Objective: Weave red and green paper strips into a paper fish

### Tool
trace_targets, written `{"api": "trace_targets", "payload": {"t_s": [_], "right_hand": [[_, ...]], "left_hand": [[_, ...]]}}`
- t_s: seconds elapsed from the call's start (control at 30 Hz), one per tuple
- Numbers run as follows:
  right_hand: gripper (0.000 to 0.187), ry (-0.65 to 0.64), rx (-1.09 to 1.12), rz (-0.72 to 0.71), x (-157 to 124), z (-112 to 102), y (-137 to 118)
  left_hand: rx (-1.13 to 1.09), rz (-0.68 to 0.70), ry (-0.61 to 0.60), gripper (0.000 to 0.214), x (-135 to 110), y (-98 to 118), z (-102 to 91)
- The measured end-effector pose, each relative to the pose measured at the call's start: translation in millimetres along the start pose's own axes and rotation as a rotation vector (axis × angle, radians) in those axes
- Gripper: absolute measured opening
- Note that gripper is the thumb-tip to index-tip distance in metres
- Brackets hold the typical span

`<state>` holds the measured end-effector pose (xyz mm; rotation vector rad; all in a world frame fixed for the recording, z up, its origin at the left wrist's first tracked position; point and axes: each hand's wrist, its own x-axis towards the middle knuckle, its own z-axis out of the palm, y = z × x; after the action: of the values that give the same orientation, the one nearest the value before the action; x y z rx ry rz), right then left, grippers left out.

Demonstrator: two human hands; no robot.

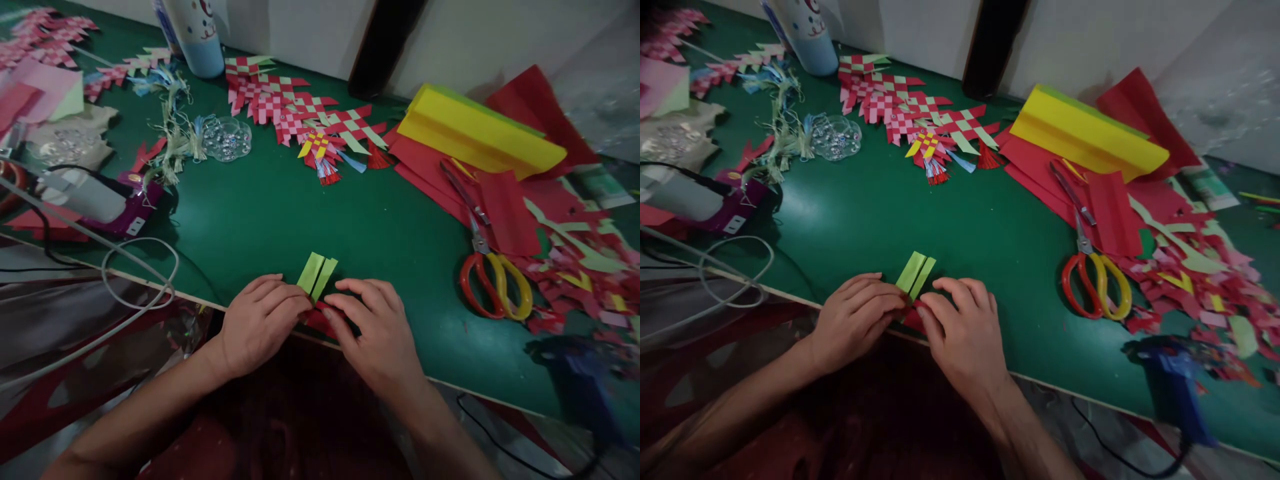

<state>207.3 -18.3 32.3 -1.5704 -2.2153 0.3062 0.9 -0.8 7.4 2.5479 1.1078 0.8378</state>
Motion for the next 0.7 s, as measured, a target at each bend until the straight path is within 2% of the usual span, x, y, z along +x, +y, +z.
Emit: {"api": "trace_targets", "payload": {"t_s": [0.23,0.43,0.6,0.7], "right_hand": [[0.013,-0.006,-0.034,-0.029,-1.9,-6.3,-1.0],[0.02,-0.072,-0.036,-0.25,-9.3,-11.8,-7.1],[0.02,-0.069,-0.068,-0.287,-14.7,-7.6,-4.4],[0.019,-0.041,-0.049,-0.289,-13.9,-6.9,-2.4]], "left_hand": [[-0.02,0.043,-0.032,0.018,0.0,-1.2,-2.0],[-0.008,0.068,-0.011,0.021,-0.1,-0.4,-2.0],[0.029,0.111,0.019,0.018,-0.4,-0.9,-5.1],[0.065,0.081,0.06,0.019,-6.9,-0.7,-11.7]]}}
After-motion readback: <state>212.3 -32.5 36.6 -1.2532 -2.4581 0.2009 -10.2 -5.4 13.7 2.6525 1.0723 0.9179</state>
